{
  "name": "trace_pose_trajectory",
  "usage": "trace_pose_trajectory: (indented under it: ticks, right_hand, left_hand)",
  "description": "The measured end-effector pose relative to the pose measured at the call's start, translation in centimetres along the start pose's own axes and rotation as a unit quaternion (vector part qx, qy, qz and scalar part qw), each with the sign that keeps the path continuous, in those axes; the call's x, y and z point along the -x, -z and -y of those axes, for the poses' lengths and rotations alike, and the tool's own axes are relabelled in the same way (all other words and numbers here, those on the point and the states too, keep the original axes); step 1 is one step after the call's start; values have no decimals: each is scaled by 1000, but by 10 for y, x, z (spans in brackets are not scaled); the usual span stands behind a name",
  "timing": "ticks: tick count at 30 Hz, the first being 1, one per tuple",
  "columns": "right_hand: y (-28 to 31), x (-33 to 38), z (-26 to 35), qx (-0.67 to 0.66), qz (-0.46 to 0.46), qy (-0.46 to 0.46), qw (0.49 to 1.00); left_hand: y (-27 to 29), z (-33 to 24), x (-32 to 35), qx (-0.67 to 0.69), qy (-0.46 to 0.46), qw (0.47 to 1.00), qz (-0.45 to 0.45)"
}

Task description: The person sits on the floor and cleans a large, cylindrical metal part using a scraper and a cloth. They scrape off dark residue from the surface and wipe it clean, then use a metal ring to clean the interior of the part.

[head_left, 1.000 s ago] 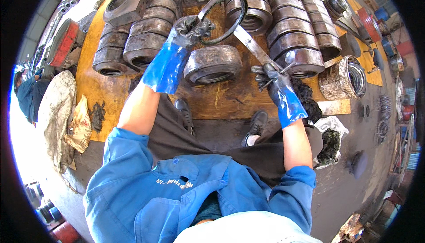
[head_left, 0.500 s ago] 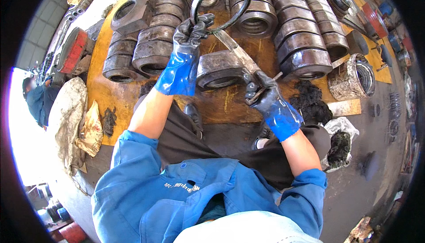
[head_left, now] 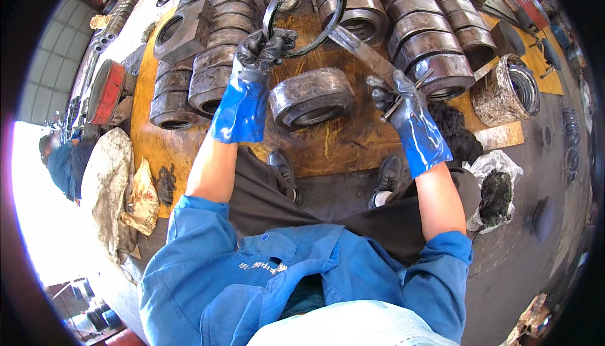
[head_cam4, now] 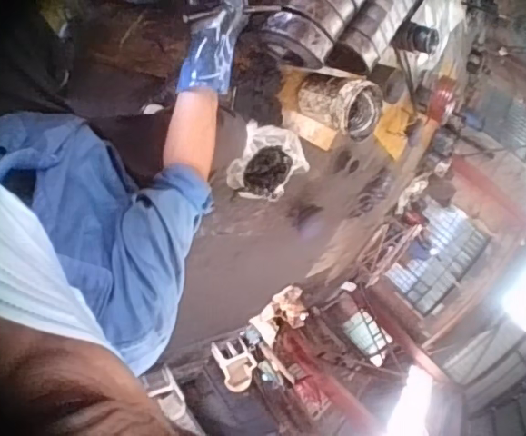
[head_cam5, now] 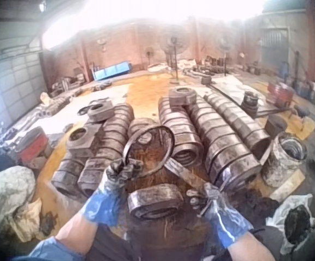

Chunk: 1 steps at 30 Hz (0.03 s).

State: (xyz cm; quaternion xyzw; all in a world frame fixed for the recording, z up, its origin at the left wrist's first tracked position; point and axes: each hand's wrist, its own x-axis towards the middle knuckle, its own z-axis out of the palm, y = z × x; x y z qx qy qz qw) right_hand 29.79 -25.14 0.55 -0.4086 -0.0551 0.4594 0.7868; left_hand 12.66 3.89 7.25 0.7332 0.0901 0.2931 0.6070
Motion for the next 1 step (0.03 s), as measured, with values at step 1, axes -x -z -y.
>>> trace_pose_trajectory:
  ticks: [1]
  right_hand:
    - [2, 2, -1, -2, -2, 1, 1000]
  left_hand:
    - [1, 0, -2, -25, 25, 999, 5]
